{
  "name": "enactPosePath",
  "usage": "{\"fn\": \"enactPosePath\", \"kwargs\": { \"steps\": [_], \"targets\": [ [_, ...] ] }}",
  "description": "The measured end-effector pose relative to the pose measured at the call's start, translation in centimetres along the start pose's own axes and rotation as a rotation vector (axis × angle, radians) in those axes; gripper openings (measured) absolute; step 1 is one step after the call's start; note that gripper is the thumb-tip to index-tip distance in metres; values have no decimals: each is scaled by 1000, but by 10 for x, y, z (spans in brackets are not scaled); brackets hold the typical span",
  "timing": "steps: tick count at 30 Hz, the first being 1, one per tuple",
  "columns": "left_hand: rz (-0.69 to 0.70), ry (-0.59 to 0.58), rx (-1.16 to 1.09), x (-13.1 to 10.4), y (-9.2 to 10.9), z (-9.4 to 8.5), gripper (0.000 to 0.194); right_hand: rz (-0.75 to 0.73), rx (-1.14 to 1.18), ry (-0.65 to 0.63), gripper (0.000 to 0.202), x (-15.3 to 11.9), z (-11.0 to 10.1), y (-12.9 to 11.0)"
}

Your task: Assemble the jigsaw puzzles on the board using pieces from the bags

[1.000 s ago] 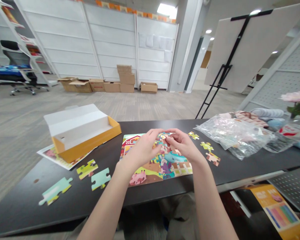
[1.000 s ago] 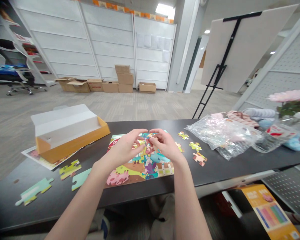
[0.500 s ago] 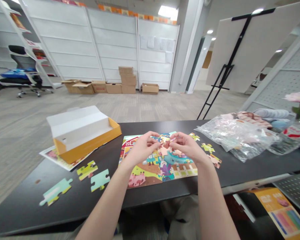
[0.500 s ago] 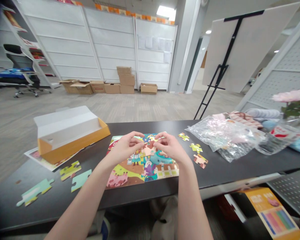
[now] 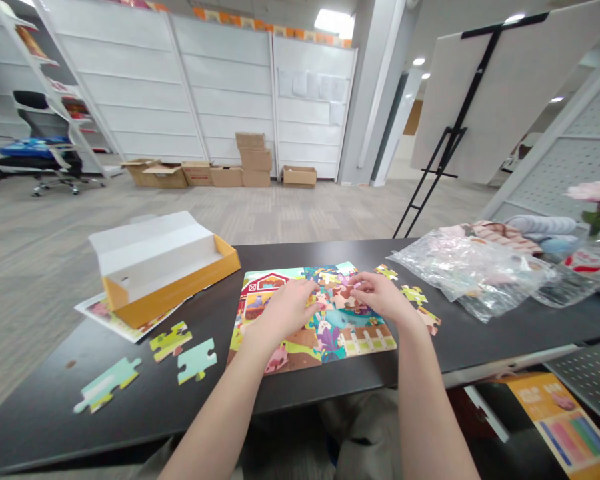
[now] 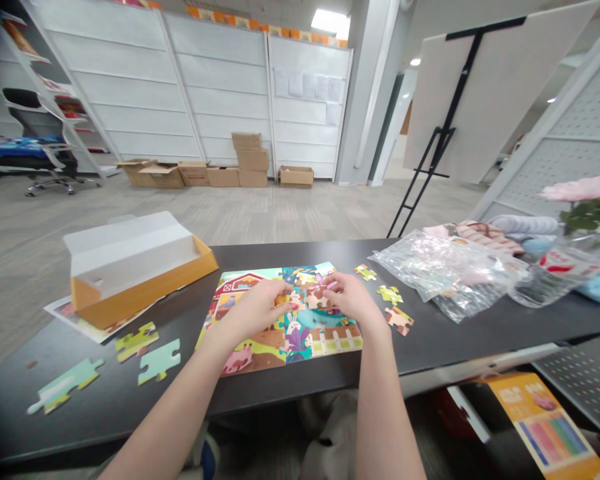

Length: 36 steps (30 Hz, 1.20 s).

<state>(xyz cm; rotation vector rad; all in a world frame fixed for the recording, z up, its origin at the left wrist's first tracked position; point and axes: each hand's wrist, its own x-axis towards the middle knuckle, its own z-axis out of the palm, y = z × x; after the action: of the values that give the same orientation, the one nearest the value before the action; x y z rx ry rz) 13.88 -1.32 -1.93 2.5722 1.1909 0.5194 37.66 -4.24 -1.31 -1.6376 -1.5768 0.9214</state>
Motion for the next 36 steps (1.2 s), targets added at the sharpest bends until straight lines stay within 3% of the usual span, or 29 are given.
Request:
{"fn": "enactPosePath", "kwargs": {
  "steps": [8, 13, 18, 21, 26, 30, 36],
  "targets": [
    [49, -67, 12, -1, 5, -2, 24, 9, -354, 132, 13, -2, -13, 6],
    [57, -47, -8, -1, 2, 1, 24, 12, -303, 144, 11, -4, -17, 5],
    [63, -69, 26, 0, 3, -1, 24, -7, -68, 25, 11, -2, 1, -6],
    [74, -68, 37, 0, 3, -2, 24, 32, -89, -3, 9, 0, 9, -8],
    [67, -73, 46, 0, 3, -2, 24, 50, -65, -31, 10, 0, 7, -6],
    [62, -71, 32, 0, 4, -2, 23, 5, 69, -128, 14, -3, 5, -9],
    [72, -99, 48, -1, 3, -4, 21, 45, 26, -280, 17, -4, 10, -15]
  ]
}}
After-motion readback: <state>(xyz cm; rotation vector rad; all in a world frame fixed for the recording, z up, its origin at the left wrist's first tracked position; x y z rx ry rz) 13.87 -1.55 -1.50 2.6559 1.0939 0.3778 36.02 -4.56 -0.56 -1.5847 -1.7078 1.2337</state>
